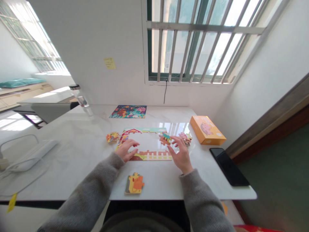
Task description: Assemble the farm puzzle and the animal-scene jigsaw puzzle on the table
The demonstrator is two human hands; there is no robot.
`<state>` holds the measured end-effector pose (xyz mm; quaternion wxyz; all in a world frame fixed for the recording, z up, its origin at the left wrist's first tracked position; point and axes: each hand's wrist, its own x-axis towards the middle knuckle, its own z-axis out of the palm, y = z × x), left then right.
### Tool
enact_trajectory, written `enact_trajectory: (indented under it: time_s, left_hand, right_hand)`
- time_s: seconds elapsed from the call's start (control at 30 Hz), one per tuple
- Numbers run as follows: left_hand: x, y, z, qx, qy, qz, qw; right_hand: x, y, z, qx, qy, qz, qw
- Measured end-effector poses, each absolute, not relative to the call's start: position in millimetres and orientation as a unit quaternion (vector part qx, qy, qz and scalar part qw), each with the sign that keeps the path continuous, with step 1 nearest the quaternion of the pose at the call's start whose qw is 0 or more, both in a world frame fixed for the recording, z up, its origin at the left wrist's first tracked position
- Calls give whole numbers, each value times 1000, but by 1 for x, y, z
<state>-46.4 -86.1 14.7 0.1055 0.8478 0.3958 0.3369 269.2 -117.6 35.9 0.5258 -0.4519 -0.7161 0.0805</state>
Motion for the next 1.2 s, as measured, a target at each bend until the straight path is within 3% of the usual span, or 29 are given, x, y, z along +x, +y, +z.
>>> enact_trajectory:
  time_s: [0.13,0.23,0.4,0.63,0.9,1.2]
  left_hand:
    - [-46,-86,10,874,376,282,123]
    - [-47,-86,10,884,369,264,110]
    - [-77,-79,16,855,390,338,54]
    - [-162,-61,11,688,598,406,-65]
    - [-193,-37,-12,717,619,313,71]
    - [-192,-38,-7,676,633,364,99]
  right_hand:
    - [280,-116,36,-470,-670,83,568]
    - [277,-118,33,-470,-704,85,525]
    - [267,-125,29,-435,-775,118,442]
    - [268,-123,24,-437,-777,127,435]
    - [268,-122,22,-440,-783,119,423]
    - [267,-124,25,-446,-782,126,418]
